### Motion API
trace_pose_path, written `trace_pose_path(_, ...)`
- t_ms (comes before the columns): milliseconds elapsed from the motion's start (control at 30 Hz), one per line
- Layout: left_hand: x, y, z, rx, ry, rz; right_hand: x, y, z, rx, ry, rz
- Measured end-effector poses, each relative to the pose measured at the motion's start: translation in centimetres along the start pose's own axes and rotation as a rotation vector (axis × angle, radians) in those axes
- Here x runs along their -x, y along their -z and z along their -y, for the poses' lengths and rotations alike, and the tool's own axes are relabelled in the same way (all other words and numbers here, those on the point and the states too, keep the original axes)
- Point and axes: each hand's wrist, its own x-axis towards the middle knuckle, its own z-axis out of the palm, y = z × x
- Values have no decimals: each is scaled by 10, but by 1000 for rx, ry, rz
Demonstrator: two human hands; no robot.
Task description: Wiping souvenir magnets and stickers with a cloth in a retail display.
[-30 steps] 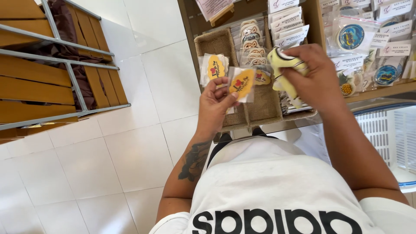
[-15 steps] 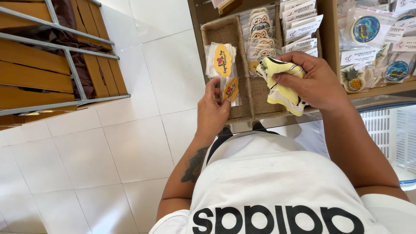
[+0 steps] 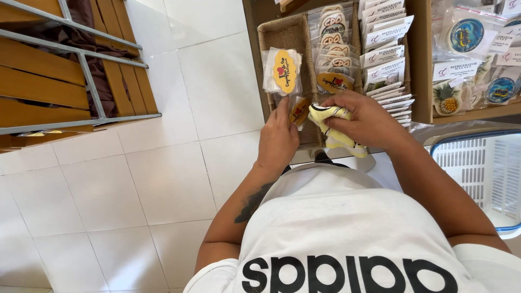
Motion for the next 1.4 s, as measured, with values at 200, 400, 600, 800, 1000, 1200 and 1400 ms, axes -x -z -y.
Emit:
trace_pose_path(200, 2, 10, -13, -160, -141, -104, 6, 30, 21, 200, -28, 58)
trace_pose_path(400, -26, 18, -46, -149, -444, -257, 10, 57, 2, 447, -128, -6)
trace_pose_path(600, -69, -21, -54, -456, -495, -295, 21, 68, 2, 311, -124, -93)
trace_pose_path(800, -88, -41, -48, -547, -482, -318, 24, 70, -8, 300, -88, -102)
trace_pose_path(1000, -92, -42, -45, -636, -512, -362, 22, 73, -9, 305, -94, -96)
trace_pose_path(1200, -97, -31, -45, -482, -565, -271, 24, 75, 0, 274, -134, -109)
trace_pose_path(1400, -88, 0, -62, -382, -714, -220, 31, 86, 6, 80, -167, -179)
